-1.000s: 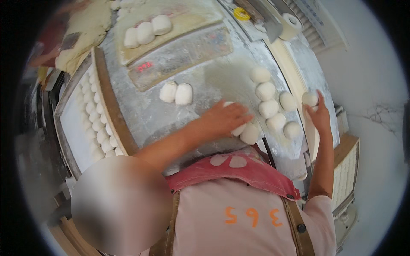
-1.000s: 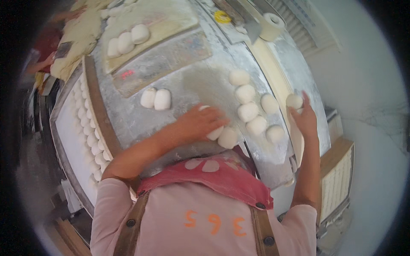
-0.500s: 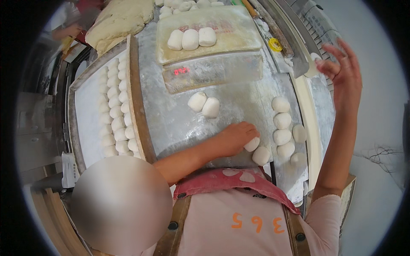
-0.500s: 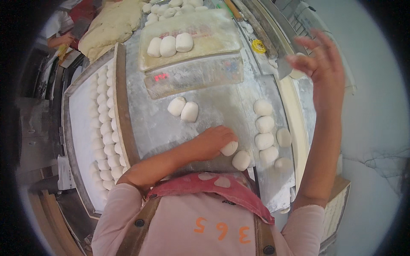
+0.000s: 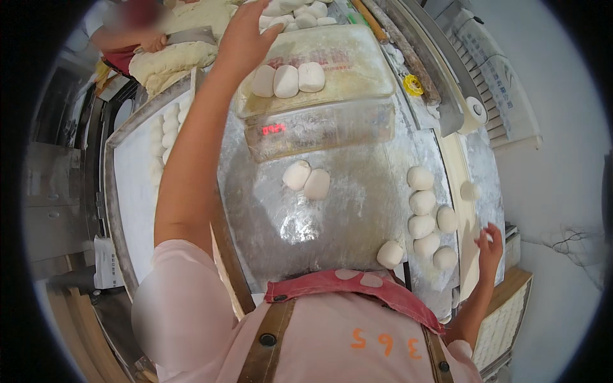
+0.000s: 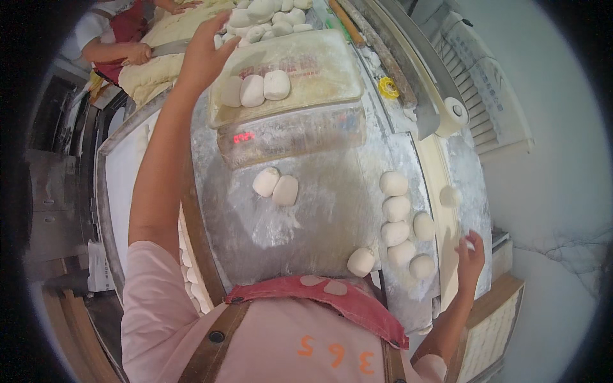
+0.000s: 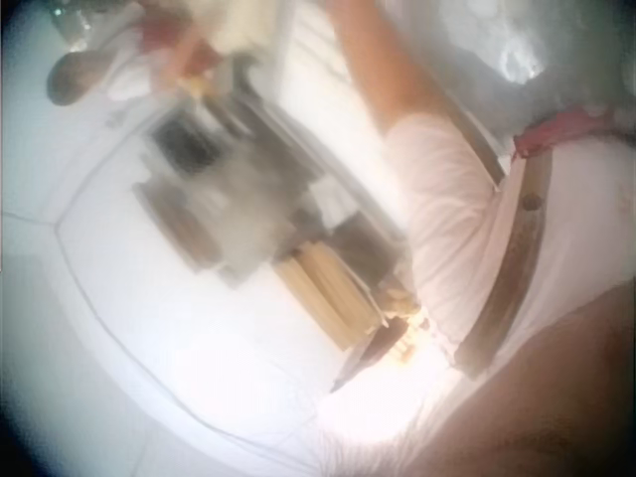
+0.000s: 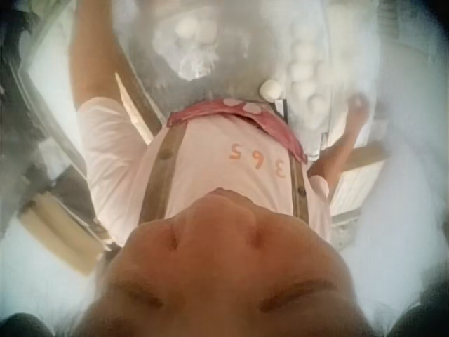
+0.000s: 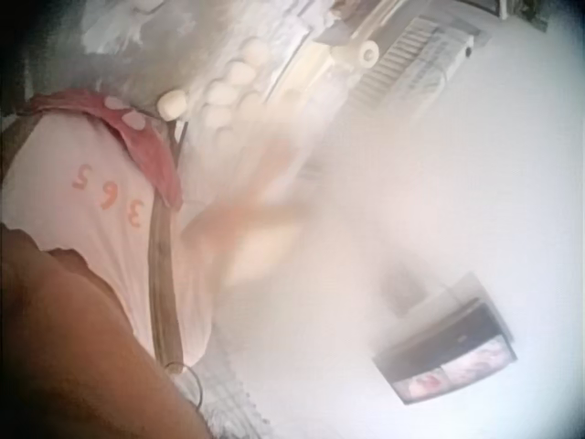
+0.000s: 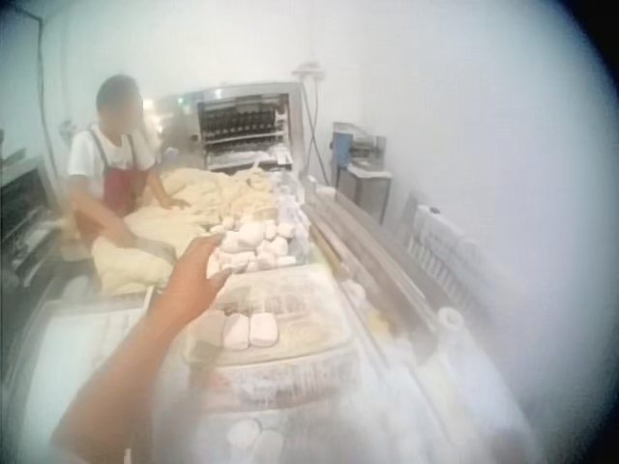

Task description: The person portions dough into small balls, weighs them on a digital scale, and arranges them in rows on a tray. Another person kneads a large mass of dough in the background.

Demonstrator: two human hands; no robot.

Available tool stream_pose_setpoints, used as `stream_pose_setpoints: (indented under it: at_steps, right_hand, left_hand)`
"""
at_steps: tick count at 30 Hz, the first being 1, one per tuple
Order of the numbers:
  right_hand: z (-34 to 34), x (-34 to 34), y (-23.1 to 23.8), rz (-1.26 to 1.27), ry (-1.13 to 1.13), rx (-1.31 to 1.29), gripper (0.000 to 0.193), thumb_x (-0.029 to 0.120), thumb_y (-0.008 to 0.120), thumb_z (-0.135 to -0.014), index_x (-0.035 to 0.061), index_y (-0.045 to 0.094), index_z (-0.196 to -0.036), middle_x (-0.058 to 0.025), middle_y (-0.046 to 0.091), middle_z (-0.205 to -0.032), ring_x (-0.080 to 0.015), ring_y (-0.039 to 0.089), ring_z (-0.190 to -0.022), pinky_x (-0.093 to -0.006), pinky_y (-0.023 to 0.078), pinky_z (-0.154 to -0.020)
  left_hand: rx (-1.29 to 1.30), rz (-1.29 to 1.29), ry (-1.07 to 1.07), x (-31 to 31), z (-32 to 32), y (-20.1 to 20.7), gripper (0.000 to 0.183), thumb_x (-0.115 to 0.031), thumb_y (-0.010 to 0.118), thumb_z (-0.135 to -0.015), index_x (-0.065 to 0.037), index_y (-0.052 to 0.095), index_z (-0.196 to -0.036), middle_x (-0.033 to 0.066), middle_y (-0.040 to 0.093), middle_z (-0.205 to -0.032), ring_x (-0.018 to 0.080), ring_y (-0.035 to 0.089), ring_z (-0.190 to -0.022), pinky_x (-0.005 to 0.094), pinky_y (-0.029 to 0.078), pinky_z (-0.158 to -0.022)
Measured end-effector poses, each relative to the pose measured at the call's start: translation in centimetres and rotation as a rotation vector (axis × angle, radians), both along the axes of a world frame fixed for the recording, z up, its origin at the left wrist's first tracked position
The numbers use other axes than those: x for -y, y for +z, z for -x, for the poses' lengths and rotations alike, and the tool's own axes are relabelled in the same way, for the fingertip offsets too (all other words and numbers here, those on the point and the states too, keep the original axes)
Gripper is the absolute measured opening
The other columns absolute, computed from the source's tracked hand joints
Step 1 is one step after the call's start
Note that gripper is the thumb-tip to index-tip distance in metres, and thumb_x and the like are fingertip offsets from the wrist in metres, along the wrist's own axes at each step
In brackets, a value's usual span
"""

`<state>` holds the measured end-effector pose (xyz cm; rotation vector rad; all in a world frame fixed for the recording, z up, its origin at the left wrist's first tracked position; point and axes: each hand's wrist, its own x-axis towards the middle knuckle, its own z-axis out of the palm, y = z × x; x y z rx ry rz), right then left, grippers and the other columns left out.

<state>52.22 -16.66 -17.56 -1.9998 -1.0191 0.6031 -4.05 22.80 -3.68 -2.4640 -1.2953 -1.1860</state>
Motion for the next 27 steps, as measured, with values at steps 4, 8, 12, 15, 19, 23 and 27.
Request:
stream_pose_setpoints:
  at_steps: [4,8,12,15,19,23,27]
  right_hand:
    - [-1.9,4.1,-1.9,0.263,0.0,0.103,0.046,0.015,0.067,-0.094,0.0034,0.051,-0.136,-0.0069,0.061,-0.1,-0.0131,0.06,-0.074,-0.0277,0.053,-0.064]
    - [-1.1,3.0,-1.8,0.25,0.016,0.186,0.054,0.015,0.072,-0.089,0.0043,0.05,-0.137,-0.0068,0.063,-0.09,-0.0152,0.06,-0.069,-0.0278,0.05,-0.061]
    - [1.3,-0.4,0.0,0.238,0.113,0.516,0.052,0.02,0.076,-0.085,0.0019,0.056,-0.129,-0.0155,0.067,-0.094,-0.0293,0.066,-0.083,-0.0376,0.052,-0.074]
    - [1.4,-1.5,-0.5,0.292,0.186,0.682,0.04,0.023,0.076,-0.084,0.0009,0.063,-0.115,-0.0196,0.068,-0.099,-0.0365,0.066,-0.095,-0.0419,0.051,-0.084]
    - [3.3,-3.1,-0.1,0.289,0.19,0.643,0.026,0.024,0.073,-0.087,0.0007,0.067,-0.098,-0.0183,0.068,-0.102,-0.038,0.065,-0.098,-0.0421,0.051,-0.086]
    - [2.6,-3.0,-1.2,0.248,0.215,0.662,0.031,0.024,0.072,-0.088,0.0013,0.065,-0.108,-0.0191,0.068,-0.104,-0.0383,0.065,-0.099,-0.0427,0.051,-0.086]
    - [5.3,-5.5,1.8,0.355,0.209,0.581,0.049,0.025,0.072,-0.087,0.0033,0.054,-0.127,-0.0223,0.067,-0.107,-0.0394,0.066,-0.098,-0.0438,0.052,-0.085]
  left_hand:
    - [-0.062,0.118,0.055,1.0,2.8,-1.7,0.047,-0.012,0.069,-0.089,-0.004,0.056,-0.134,0.0161,0.06,-0.131,0.03,0.057,-0.122,0.0378,0.043,-0.105]
    - [0.139,0.341,0.113,1.0,7.3,-4.8,0.047,-0.012,0.068,-0.089,-0.004,0.057,-0.133,0.0151,0.062,-0.128,0.0277,0.06,-0.117,0.0371,0.046,-0.102]
    - [0.178,0.566,0.115,1.9,9.1,-6.3,0.054,-0.011,0.07,-0.087,-0.006,0.054,-0.138,0.0155,0.058,-0.134,0.0269,0.057,-0.121,0.0371,0.044,-0.104]
    - [0.108,0.652,-0.058,3.4,7.6,-6.4,0.07,-0.011,0.072,-0.082,-0.009,0.044,-0.147,0.0137,0.049,-0.144,0.0254,0.05,-0.129,0.039,0.04,-0.11]
    - [-0.125,0.556,-0.195,3.9,5.2,-6.7,0.082,-0.008,0.073,-0.075,-0.012,0.04,-0.15,0.0162,0.046,-0.145,0.0304,0.048,-0.131,0.0387,0.038,-0.111]
    - [-0.32,0.694,-0.096,2.4,4.7,-5.0,0.069,-0.009,0.074,-0.075,-0.009,0.051,-0.141,0.0168,0.053,-0.136,0.0315,0.054,-0.124,0.0375,0.043,-0.106]
    - [0.175,0.552,0.042,-2.4,6.5,-2.3,0.057,-0.018,0.076,-0.082,-0.006,0.056,-0.134,0.0158,0.06,-0.127,0.0287,0.059,-0.117,0.0376,0.048,-0.099]
